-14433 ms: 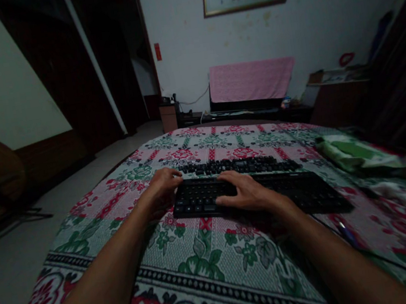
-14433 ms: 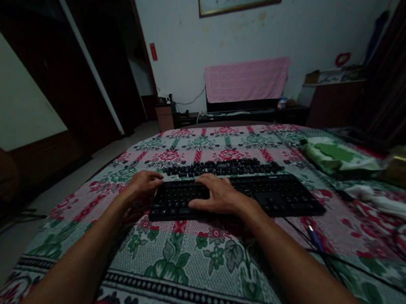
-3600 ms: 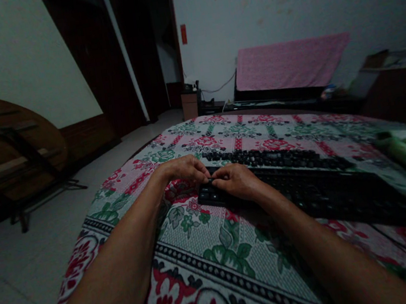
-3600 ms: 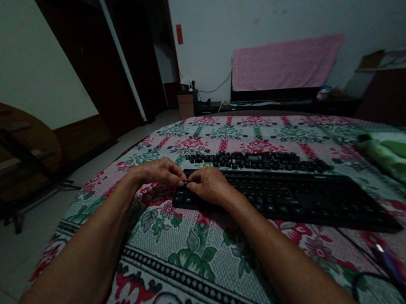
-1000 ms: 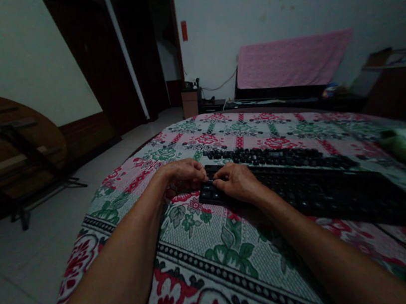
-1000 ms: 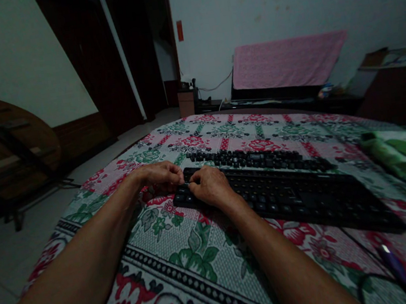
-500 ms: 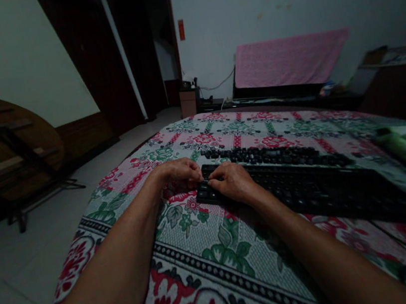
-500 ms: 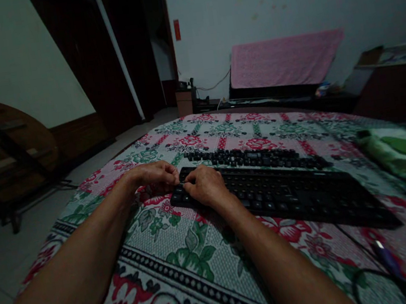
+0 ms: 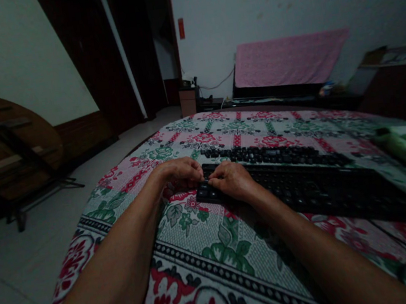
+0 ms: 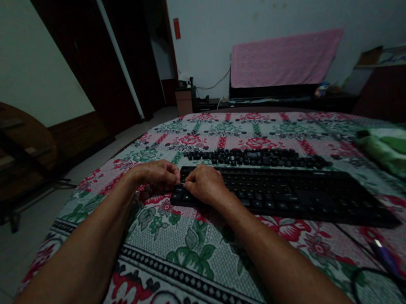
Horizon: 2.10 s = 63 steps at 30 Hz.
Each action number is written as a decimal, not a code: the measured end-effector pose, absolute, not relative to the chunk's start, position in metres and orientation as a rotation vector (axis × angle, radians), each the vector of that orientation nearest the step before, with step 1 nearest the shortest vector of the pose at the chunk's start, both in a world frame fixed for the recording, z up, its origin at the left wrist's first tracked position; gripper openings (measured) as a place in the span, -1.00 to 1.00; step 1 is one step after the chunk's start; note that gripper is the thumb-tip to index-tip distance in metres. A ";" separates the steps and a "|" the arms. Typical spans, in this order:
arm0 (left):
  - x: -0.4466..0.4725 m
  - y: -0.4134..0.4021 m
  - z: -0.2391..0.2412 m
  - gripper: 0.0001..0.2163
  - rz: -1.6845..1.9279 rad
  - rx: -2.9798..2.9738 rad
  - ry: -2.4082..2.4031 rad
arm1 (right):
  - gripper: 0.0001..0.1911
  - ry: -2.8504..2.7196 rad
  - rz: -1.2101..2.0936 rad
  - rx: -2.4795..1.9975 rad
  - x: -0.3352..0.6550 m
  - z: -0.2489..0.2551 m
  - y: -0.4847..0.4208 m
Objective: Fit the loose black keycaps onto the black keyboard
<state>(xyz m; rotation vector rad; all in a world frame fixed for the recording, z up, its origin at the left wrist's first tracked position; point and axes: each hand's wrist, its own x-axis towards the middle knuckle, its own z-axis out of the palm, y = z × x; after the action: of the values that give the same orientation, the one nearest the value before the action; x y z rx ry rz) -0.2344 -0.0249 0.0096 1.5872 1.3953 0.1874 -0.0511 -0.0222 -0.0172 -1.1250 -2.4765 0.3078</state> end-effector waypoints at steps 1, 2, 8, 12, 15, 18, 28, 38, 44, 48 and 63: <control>-0.233 -0.025 0.009 -0.85 0.186 1.587 1.413 | -0.78 -2.481 0.311 -1.121 -0.051 -0.017 -0.022; -0.232 -0.024 0.008 -0.85 0.189 1.588 1.438 | -0.78 -2.487 0.310 -1.117 -0.051 -0.017 -0.022; -0.224 -0.021 0.004 -0.84 0.226 1.634 1.547 | -0.79 -2.514 0.237 -1.101 -0.050 -0.018 -0.023; -0.222 -0.021 0.004 -0.86 0.235 1.663 1.514 | -0.74 -2.510 0.226 -1.050 -0.047 -0.016 -0.025; -0.223 -0.023 0.007 -0.88 0.220 1.686 1.540 | -0.70 -2.467 0.257 -0.970 -0.039 -0.014 -0.024; -0.222 -0.024 0.013 -0.88 0.194 1.761 1.633 | -0.71 -2.375 0.236 -0.984 -0.020 -0.012 -0.016; -0.152 0.024 0.009 -0.77 0.585 2.367 1.842 | -0.73 -2.271 0.041 -1.253 0.056 -0.023 -0.002; -0.134 0.043 -0.004 -0.70 0.341 2.302 2.001 | -0.75 -2.304 0.047 -1.275 0.055 -0.025 -0.007; -0.133 0.050 -0.010 -0.69 0.297 2.305 2.021 | -0.75 -2.312 0.031 -1.258 0.055 -0.026 -0.007; -0.135 0.051 -0.007 -0.71 0.264 2.312 1.975 | -0.76 -2.310 0.024 -1.255 0.055 -0.026 -0.007; -0.165 0.023 0.017 -0.73 0.512 2.085 1.625 | -0.75 -2.329 0.050 -1.291 0.054 -0.024 -0.008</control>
<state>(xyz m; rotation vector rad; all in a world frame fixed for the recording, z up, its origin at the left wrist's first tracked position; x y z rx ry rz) -0.1646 0.0228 0.0175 2.0851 1.6252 0.5119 0.0542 -0.0077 -0.0240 -1.2913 -2.3285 0.0497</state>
